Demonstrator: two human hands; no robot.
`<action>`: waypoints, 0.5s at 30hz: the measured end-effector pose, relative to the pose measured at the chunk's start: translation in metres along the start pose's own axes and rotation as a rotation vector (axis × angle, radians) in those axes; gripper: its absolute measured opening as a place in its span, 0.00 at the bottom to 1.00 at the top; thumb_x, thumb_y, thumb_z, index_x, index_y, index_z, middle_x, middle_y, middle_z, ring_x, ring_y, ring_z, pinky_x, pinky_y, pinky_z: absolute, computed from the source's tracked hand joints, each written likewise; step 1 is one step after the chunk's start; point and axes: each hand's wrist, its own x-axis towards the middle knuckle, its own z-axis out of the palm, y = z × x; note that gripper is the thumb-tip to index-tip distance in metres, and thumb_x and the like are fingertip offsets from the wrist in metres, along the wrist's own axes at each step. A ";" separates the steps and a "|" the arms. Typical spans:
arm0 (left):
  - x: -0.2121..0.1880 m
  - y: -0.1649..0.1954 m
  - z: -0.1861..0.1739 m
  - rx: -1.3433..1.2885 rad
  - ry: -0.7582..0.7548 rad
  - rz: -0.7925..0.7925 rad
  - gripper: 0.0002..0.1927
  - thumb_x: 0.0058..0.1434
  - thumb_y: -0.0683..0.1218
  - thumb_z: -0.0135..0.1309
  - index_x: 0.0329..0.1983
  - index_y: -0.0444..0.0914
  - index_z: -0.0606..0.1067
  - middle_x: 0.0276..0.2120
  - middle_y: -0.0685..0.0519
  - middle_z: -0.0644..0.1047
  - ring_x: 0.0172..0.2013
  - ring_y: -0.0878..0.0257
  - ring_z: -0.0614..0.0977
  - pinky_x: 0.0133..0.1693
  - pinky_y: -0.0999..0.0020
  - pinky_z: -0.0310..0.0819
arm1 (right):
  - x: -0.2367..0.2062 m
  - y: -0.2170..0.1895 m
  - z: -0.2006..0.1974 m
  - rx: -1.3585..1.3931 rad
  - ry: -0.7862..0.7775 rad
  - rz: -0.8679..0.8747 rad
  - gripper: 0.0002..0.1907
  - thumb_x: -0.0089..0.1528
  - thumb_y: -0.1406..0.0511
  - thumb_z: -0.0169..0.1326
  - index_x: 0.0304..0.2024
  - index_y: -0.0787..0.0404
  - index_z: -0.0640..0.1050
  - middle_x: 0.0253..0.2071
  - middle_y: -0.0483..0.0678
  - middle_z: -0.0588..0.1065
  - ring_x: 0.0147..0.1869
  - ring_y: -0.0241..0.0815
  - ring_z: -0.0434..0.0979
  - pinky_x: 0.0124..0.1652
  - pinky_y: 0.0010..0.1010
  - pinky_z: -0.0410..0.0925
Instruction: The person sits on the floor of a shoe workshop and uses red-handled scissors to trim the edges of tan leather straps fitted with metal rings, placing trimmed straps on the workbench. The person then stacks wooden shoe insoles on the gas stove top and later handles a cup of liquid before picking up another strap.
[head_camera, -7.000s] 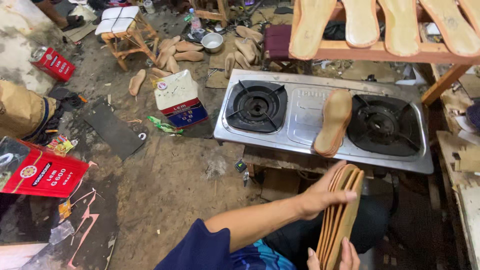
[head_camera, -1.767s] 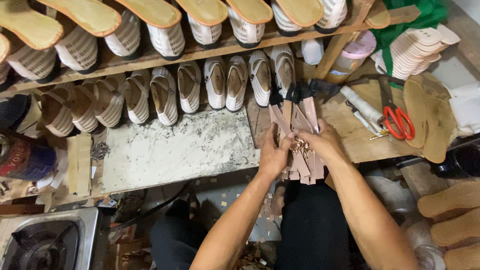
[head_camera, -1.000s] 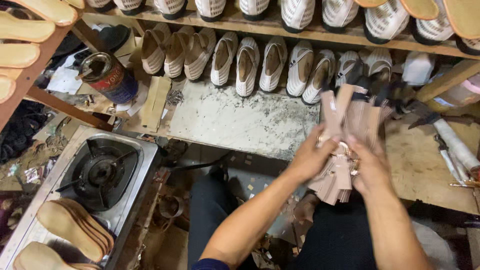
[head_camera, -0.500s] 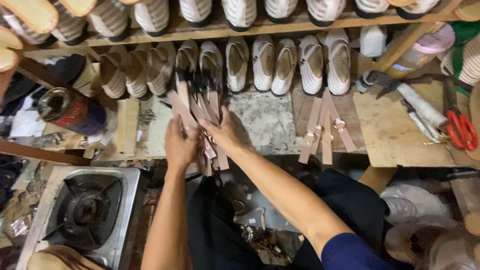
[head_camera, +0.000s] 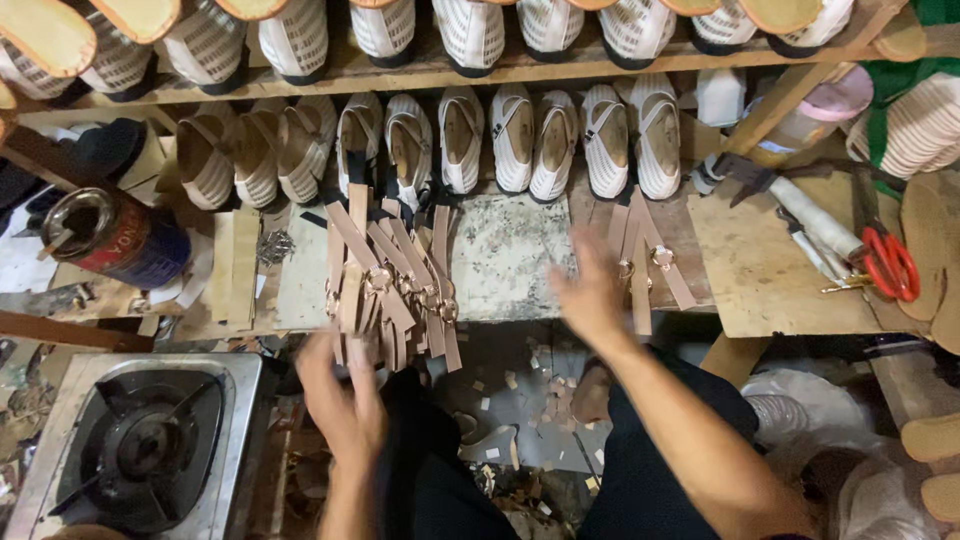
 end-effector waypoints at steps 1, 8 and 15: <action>-0.020 0.009 0.000 -0.082 0.000 -0.057 0.15 0.70 0.45 0.51 0.56 0.33 0.75 0.50 0.44 0.78 0.53 0.49 0.80 0.58 0.59 0.73 | 0.006 0.019 -0.017 -0.093 0.018 0.014 0.33 0.62 0.59 0.62 0.67 0.62 0.70 0.68 0.60 0.69 0.73 0.59 0.66 0.69 0.46 0.60; -0.052 0.018 0.040 -0.058 -0.919 0.061 0.23 0.54 0.45 0.63 0.53 0.35 0.77 0.59 0.42 0.73 0.58 0.43 0.72 0.56 0.51 0.65 | 0.029 0.052 -0.046 -0.510 -0.366 0.443 0.52 0.54 0.40 0.62 0.70 0.59 0.60 0.66 0.64 0.62 0.68 0.72 0.57 0.60 0.64 0.53; -0.018 0.001 0.063 -0.017 -0.760 0.126 0.20 0.61 0.49 0.59 0.55 0.36 0.77 0.60 0.43 0.73 0.60 0.44 0.73 0.60 0.52 0.66 | 0.035 0.063 -0.053 -0.410 -0.304 0.396 0.53 0.51 0.53 0.71 0.73 0.57 0.61 0.63 0.62 0.73 0.66 0.62 0.72 0.63 0.47 0.64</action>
